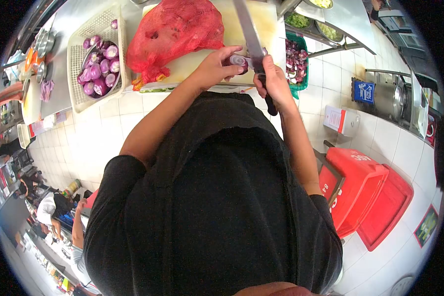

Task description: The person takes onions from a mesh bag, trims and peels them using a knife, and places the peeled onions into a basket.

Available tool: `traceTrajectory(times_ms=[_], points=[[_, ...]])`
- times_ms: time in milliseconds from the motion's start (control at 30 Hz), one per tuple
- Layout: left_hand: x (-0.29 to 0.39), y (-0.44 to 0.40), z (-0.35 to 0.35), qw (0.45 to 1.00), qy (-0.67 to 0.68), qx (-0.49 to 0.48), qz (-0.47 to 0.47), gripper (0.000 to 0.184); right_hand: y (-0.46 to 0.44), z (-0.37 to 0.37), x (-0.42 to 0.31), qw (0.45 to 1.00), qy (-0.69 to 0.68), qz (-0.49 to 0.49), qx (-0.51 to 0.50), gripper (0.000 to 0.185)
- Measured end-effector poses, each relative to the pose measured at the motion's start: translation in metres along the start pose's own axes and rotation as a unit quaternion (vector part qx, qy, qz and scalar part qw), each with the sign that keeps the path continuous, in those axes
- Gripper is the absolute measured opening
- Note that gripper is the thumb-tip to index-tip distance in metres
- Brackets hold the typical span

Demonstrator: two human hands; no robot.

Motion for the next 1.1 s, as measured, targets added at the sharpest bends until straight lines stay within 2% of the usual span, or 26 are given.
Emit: traceTrajectory(times_ms=[100, 300, 400, 500, 633, 733, 867, 1000, 1100], points=[[-0.001, 0.003, -0.002, 1.0, 0.023, -0.015, 0.005, 0.062, 0.003, -0.004, 0.0, 0.998, -0.054, 0.02, 0.012, 0.074], [-0.02, -0.001, 0.007, 0.978, 0.203, -0.039, -0.041, 0.061, 0.015, -0.008, 0.005, 0.996, -0.075, 0.001, 0.04, 0.075], [-0.029, -0.003, 0.006, 0.95, 0.302, -0.039, -0.074, 0.057, 0.023, 0.0, 0.007, 0.997, -0.068, -0.012, 0.046, 0.074], [-0.044, -0.006, 0.006, 0.964, 0.252, -0.024, -0.077, 0.054, 0.022, 0.006, 0.014, 0.996, -0.077, -0.02, 0.049, 0.074], [-0.051, -0.003, -0.001, 0.967, 0.237, 0.003, -0.095, 0.047, 0.001, -0.003, 0.022, 0.986, -0.06, -0.021, 0.157, 0.071], [-0.067, 0.001, -0.015, 0.961, 0.249, 0.032, -0.114, 0.044, -0.029, -0.016, 0.032, 0.99, -0.035, 0.015, 0.134, 0.072], [-0.073, 0.004, -0.028, 0.954, 0.263, 0.059, -0.134, 0.04, -0.058, -0.006, 0.04, 0.989, 0.122, 0.037, 0.069, 0.072], [-0.075, 0.003, -0.032, 0.955, 0.248, 0.09, -0.135, 0.039, -0.053, 0.014, 0.031, 0.998, 0.048, -0.005, 0.034, 0.066], [-0.072, -0.003, -0.029, 0.957, 0.24, 0.089, -0.135, 0.037, -0.042, 0.022, 0.024, 0.999, 0.018, 0.011, -0.025, 0.063]])
Point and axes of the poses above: each hand's wrist, its own y-axis away from the middle knuckle, its own z-axis out of the palm, x = y × z, the point moved 3 cm from there along -y, towards the middle knuckle, and after that the axes turned 14 degrees about -y, right-handed, at the moved point
